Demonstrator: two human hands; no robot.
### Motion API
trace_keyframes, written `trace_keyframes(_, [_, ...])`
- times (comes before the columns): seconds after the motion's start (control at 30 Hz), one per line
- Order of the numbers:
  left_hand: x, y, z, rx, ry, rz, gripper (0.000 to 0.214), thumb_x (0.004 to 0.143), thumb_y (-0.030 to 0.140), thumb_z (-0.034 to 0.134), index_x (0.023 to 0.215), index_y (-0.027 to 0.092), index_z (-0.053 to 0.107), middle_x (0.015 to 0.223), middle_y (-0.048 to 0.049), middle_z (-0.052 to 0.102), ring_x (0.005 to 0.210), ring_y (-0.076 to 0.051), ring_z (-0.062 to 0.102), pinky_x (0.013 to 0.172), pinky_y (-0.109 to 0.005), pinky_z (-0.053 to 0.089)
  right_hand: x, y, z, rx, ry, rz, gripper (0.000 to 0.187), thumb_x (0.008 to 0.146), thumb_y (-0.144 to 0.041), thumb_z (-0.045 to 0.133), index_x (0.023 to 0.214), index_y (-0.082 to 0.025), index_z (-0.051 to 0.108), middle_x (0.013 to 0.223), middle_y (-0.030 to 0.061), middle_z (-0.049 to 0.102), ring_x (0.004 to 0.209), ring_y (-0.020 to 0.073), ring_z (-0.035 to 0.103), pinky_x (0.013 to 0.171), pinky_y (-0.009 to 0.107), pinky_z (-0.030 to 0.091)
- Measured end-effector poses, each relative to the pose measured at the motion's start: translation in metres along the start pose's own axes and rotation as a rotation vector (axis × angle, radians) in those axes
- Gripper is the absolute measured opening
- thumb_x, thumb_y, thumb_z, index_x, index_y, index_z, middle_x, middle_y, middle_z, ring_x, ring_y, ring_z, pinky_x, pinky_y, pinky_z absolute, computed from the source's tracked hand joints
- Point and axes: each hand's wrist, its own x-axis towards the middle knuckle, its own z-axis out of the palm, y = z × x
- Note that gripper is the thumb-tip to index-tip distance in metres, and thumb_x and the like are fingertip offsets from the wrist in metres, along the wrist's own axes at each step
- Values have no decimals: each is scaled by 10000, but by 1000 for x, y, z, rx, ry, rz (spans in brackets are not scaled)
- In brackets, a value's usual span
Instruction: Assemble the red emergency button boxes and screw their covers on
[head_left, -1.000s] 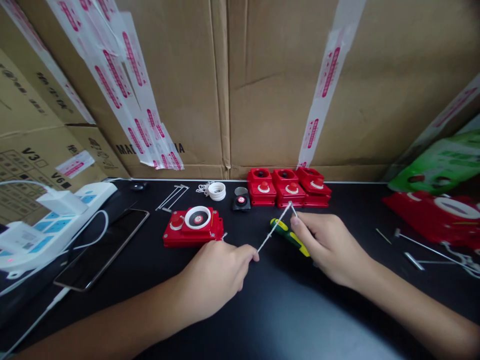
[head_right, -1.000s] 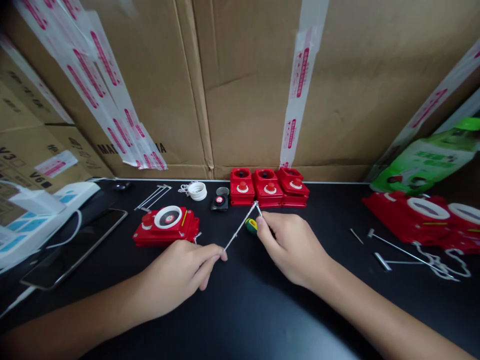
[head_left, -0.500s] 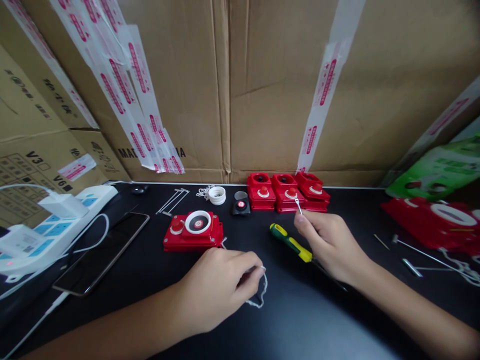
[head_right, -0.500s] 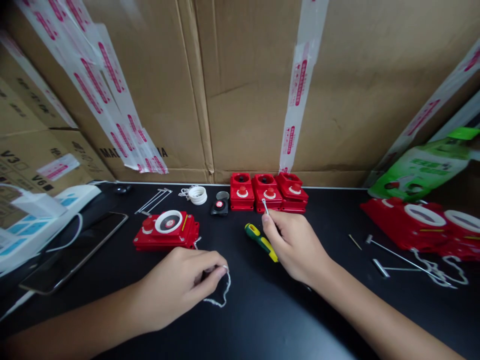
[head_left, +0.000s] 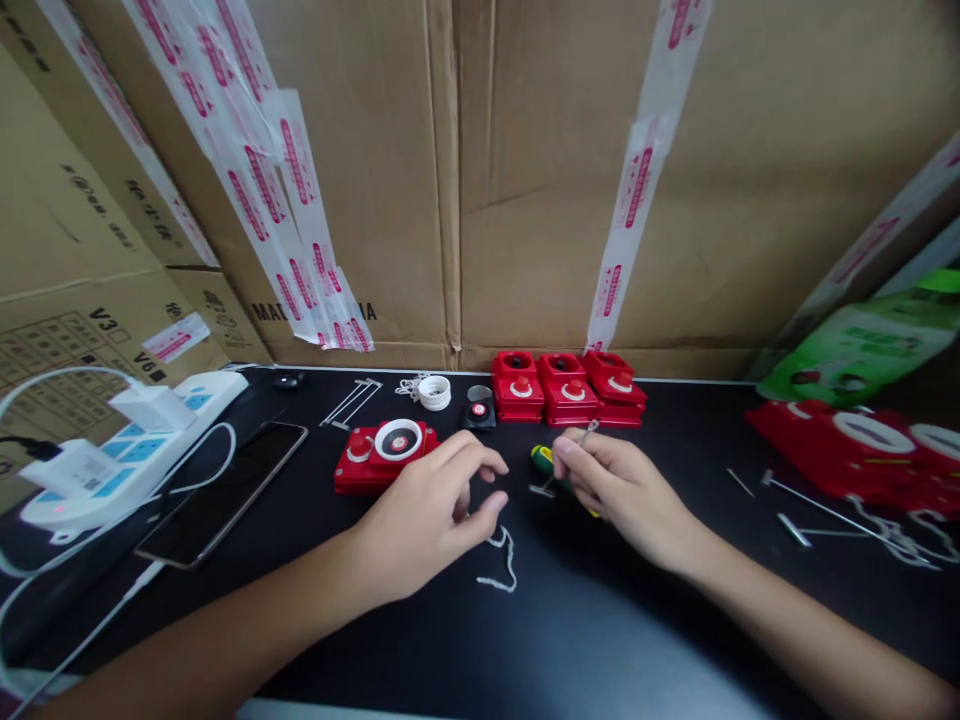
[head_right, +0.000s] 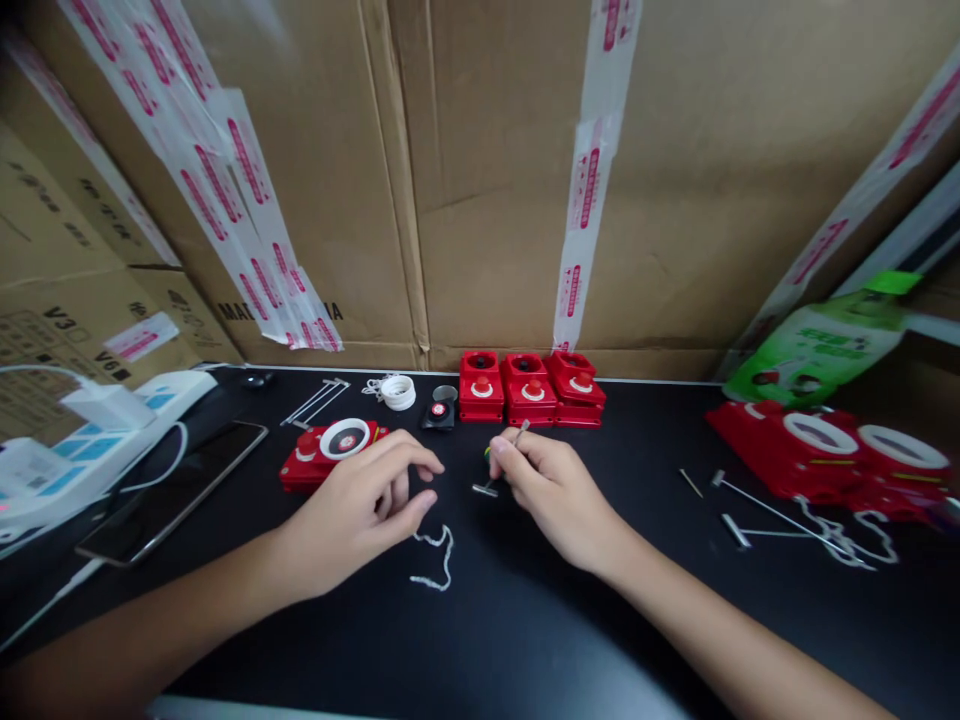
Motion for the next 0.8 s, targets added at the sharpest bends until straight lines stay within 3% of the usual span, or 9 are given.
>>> trace_keyframes(0.1, [-1,-1,6,-3,-44,4,348,957,250,738,1278,238,603,1175,-16,598,678,-85,559,657,-251,510,-7,-6,7,63,-102,-9,478,1039,-600,550,814,-184,623,578,-69,453,462,90,428,455,232,312])
trace_keyframes(0.27, [-4,3,11,62,-106,158,32,1037,224,660,1037,194,651,1017,-12,623,741,-119,566,663,-247,467,-14,-15,13,159,-240,-60,481,1046,-572,559,862,-150,698,680,-20,575,490,85,515,485,235,392])
trace_keyframes(0.4, [-4,10,3,62,-56,245,178,1089,224,577,950,174,676,915,-11,631,784,-132,600,717,-249,475,-15,-14,12,247,-287,-102,395,1043,-532,606,999,-161,732,712,-27,598,473,62,501,483,223,358])
trace_keyframes(0.47, [1,11,-12,66,10,279,211,1105,236,553,983,189,719,918,-8,653,826,-133,630,768,-250,490,-15,-12,9,343,-274,-141,350,1032,-516,638,1104,-186,730,723,-44,584,460,48,478,470,216,317])
trace_keyframes(0.53, [9,3,-36,121,176,289,230,1098,251,568,975,211,758,986,-16,666,905,-146,647,851,-270,503,-13,-10,5,423,-236,-174,331,1034,-502,642,1134,-200,737,739,-48,565,461,39,461,466,217,292])
trace_keyframes(0.6, [18,-15,-67,243,415,258,269,1077,319,596,925,231,800,1084,-37,614,1000,-184,628,935,-326,498,-11,-8,2,437,-196,-180,309,1048,-479,624,1097,-201,749,749,-44,555,471,37,460,467,221,282])
trace_keyframes(0.67, [26,-44,-99,346,580,124,246,1036,394,635,993,250,829,1032,-34,567,945,-197,594,883,-338,505,-8,-5,-1,418,-168,-167,296,1059,-457,609,1058,-199,753,748,-39,552,481,42,466,466,225,278])
trace_keyframes(0.73, [31,-77,-123,390,563,-63,285,1017,443,623,1093,264,831,919,-19,555,862,-198,575,832,-335,498,-6,-2,-2,384,-152,-154,292,1062,-447,605,1039,-195,749,740,-36,552,490,48,467,468,228,283])
trace_keyframes(0.8, [32,-106,-137,410,537,-132,320,999,447,611,1089,236,834,903,-30,589,839,-207,587,816,-344,492,-4,-1,-2,355,-146,-137,297,1060,-451,606,1031,-189,742,728,-36,551,491,53,462,467,229,288])
